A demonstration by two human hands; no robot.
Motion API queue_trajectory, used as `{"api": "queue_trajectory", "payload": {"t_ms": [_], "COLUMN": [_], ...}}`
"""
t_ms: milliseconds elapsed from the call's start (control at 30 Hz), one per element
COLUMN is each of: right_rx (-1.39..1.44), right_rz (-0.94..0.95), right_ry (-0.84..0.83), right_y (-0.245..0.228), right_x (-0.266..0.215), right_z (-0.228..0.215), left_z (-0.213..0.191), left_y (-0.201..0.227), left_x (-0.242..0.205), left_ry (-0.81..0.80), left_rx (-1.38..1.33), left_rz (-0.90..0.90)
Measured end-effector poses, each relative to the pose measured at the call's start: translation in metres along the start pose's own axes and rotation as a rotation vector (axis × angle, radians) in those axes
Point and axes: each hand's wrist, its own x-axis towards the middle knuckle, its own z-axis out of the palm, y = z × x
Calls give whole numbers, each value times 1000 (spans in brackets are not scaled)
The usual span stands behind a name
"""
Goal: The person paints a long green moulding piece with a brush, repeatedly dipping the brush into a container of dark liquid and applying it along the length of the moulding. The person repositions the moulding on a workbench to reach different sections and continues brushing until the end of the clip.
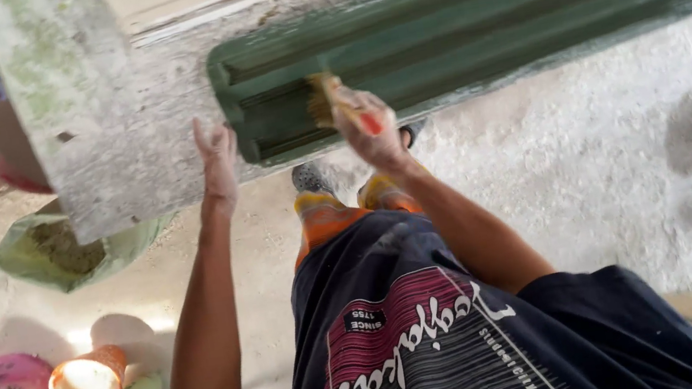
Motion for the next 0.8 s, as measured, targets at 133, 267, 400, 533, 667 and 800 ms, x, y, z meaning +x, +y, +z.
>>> {"api": "queue_trajectory", "payload": {"t_ms": [133,267,400,533,667,800], "right_rx": [-156,-464,-612,-854,-929,-1351], "right_rz": [51,13,65,131,203,-62], "right_ry": [83,154,161,181,168,168], "right_y": [82,218,282,382,464,573], "right_x": [9,3,37,51,71,73], "right_z": [-107,-246,-359,-458,-553,-669], "left_z": [16,-42,-14,-18,-43,-41], "left_y": [12,-23,9,7,-5,-6], "left_x": [1,25,2,2,15,15], "left_ry": [57,-206,-151,-3,184,291], "left_rx": [378,186,306,417,416,400], "left_rz": [2,89,-4,7,65,36]}}
